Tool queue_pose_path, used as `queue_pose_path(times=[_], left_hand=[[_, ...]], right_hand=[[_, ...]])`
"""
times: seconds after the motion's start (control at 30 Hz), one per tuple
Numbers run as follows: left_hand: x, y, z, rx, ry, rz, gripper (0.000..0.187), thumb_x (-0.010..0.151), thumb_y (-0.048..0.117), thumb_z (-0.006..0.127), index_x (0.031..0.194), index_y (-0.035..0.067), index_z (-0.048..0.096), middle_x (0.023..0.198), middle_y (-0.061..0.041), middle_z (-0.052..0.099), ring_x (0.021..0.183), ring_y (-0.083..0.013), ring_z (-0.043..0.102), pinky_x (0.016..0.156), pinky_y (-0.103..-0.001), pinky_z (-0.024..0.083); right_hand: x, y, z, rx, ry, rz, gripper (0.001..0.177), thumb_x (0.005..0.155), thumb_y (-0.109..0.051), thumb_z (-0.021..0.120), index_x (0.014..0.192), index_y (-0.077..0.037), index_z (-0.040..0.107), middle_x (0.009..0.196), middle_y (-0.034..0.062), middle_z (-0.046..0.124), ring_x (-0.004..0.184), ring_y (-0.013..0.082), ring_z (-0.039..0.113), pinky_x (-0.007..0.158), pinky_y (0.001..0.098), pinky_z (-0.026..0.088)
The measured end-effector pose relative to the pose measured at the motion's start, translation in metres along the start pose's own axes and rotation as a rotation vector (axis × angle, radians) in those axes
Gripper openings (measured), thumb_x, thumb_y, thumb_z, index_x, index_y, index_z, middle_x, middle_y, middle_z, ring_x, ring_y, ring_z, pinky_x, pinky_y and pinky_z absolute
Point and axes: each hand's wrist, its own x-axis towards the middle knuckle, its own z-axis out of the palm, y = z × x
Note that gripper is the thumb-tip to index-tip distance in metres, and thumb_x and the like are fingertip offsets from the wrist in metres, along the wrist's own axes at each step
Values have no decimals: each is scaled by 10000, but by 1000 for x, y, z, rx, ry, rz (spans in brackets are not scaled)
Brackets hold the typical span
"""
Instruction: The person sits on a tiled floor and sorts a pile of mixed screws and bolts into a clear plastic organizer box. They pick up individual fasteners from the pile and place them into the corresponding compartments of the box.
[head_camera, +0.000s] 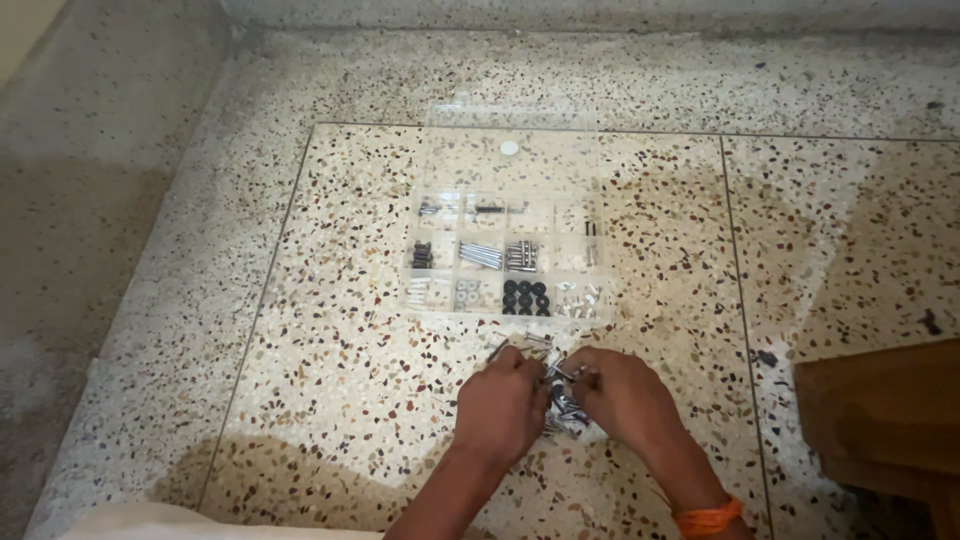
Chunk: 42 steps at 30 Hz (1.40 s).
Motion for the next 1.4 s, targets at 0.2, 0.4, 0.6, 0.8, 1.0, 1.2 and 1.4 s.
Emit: queue_pose_path(times=[0.2, 0.4, 0.6, 0.8, 1.0, 1.2, 1.4], left_hand=[[-1, 3, 0, -49, -10, -69, 127, 877, 173, 667, 965, 126, 744, 1017, -118, 653, 899, -341, 687, 785, -464, 548], [-2, 5, -1, -332, 26, -195, 167, 906, 195, 665, 1013, 112, 762, 1009, -116, 674, 866, -329, 688, 769, -434, 537], [10, -15, 13, -706, 33, -235, 203, 900, 209, 760, 922, 8, 743, 805, -37, 684, 658, -142, 634, 635, -296, 528], [11, -39, 18, -1011, -90, -305, 205, 961, 214, 725, 930, 18, 777, 708, 10, 614, 616, -59, 480, 562, -236, 398], [16, -58, 10, -738, 170, -303, 171, 906, 226, 737, 890, 56, 753, 724, -16, 656, 609, -108, 544, 560, -286, 458], [10, -79, -27, -132, 382, -106, 174, 930, 232, 635, 883, 72, 686, 820, -146, 646, 736, -356, 628, 681, -458, 509], [16, -81, -19, 47, 405, 81, 118, 900, 155, 616, 865, 45, 587, 822, -170, 597, 806, -387, 584, 729, -495, 473]], right_hand=[[5, 9, 9, 73, 46, -33, 247, 805, -190, 759, 1049, -160, 749, 908, 93, 795, 823, 260, 763, 753, 360, 582], [5, 6, 12, 209, 138, -221, 309, 791, -74, 753, 1091, -140, 780, 1019, 108, 778, 821, 279, 751, 749, 354, 592], [2, -4, 9, 271, 68, -147, 365, 868, -77, 674, 1210, -162, 766, 1007, 88, 802, 736, 226, 763, 704, 312, 589], [1, -7, 10, 370, 80, -270, 219, 860, -116, 724, 1073, -92, 765, 913, 81, 796, 695, 188, 725, 641, 311, 559], [4, -5, 15, 343, 181, -278, 188, 875, -175, 748, 1038, -85, 774, 858, 71, 725, 670, 159, 656, 623, 300, 531], [4, -11, 13, 428, 127, 19, 273, 927, -244, 687, 1163, -126, 753, 775, 102, 718, 649, 143, 555, 626, 305, 489], [2, -9, 21, 491, 177, -56, 232, 900, -242, 720, 1050, -67, 746, 818, 26, 793, 759, 92, 714, 704, 276, 567]])
